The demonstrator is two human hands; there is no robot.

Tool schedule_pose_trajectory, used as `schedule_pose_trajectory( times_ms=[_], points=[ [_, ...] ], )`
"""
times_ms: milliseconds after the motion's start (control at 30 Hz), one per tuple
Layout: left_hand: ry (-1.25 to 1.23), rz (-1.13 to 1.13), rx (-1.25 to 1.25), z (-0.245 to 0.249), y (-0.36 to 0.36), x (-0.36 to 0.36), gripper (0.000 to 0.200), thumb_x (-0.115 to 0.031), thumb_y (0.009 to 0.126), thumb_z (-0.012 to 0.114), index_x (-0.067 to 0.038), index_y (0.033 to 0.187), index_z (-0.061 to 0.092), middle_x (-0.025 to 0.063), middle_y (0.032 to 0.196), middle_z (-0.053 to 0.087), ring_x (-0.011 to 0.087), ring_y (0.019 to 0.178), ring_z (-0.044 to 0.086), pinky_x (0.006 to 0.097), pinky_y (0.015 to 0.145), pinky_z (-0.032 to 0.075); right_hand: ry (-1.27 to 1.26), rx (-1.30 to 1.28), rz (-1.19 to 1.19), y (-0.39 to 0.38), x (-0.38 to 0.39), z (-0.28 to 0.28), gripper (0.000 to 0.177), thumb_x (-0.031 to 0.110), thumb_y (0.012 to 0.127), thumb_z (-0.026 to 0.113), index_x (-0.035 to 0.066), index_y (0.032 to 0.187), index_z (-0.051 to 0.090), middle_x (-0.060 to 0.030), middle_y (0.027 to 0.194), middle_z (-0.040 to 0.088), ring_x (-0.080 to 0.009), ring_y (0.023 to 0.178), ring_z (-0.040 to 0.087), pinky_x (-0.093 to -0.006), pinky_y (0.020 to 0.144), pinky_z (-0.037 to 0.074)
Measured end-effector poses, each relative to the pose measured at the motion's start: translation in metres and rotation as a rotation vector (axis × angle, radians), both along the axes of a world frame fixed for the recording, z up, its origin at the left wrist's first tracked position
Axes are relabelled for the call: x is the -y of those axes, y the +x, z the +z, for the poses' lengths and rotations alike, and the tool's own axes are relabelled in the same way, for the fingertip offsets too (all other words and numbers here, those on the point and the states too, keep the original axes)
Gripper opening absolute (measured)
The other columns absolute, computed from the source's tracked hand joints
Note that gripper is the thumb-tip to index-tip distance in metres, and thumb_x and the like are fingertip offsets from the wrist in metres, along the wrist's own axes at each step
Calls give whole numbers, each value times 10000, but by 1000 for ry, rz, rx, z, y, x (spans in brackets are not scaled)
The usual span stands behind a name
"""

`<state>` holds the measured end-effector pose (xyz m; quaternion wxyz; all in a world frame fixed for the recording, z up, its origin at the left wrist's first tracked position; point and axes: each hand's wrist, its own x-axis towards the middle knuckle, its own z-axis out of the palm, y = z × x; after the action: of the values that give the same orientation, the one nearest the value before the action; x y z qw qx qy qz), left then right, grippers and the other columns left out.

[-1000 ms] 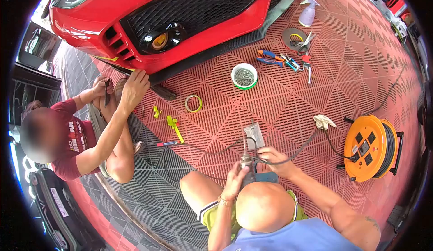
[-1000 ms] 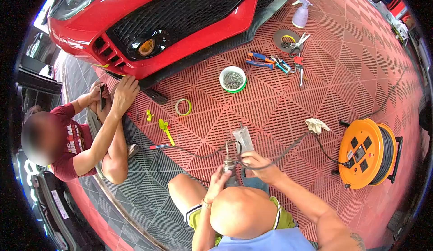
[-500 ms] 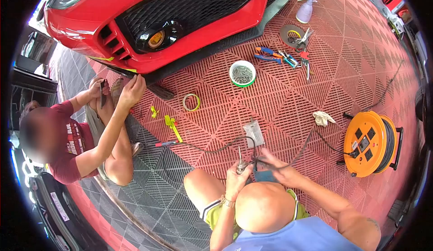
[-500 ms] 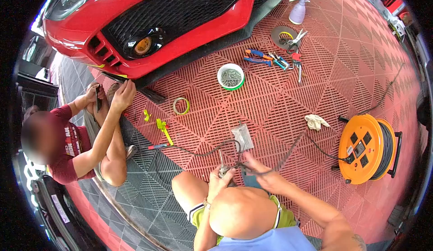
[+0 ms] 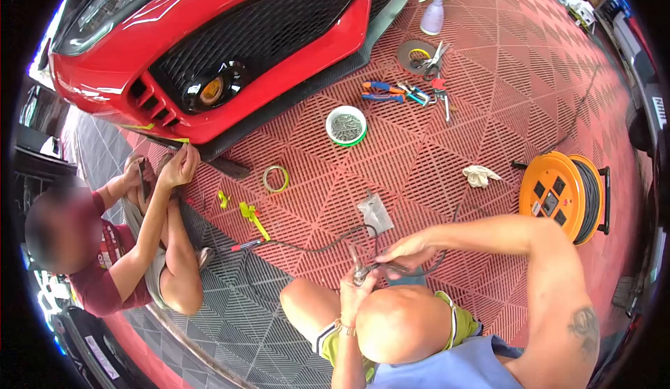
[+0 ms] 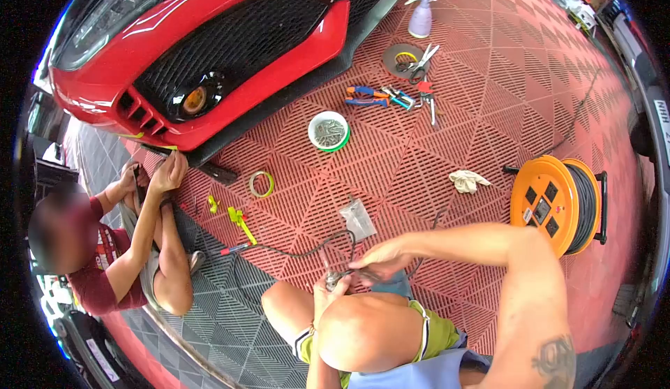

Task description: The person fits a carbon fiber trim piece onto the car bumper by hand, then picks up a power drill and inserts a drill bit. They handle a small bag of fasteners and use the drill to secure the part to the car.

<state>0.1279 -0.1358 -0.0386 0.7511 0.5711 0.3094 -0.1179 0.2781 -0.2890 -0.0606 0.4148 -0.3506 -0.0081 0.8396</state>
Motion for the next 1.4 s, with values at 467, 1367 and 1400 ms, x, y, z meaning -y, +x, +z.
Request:
schedule_pose_trajectory(
  times_ms=[467,1367,1400],
  points=[
    [-166,62,11,10,-25,-38,440,-79,906,589,28,1295,412,97,1159,578,154,1056,554,306,902,469,848,1649,6,-15,-21,-9,394,124,889,512,125,1283,516,-153,1207,577,-313,961,629,-401,816,531],
    [65,20,50,4,-33,-9,480,-145,847,697,2,1230,448,77,1031,581,151,931,543,290,832,459,224,1093,-206,-6,-5,38,389,362,919,577,3,1061,624,-178,929,666,-302,916,652,-388,791,504],
    [14,-47,84,13,-29,-14,448,-159,895,646,4,1263,451,76,1083,588,158,973,552,292,858,461,276,1124,-146,-7,-25,45,465,436,891,587,-11,1014,619,-187,901,661,-316,873,650,-403,759,500]
  ],
)
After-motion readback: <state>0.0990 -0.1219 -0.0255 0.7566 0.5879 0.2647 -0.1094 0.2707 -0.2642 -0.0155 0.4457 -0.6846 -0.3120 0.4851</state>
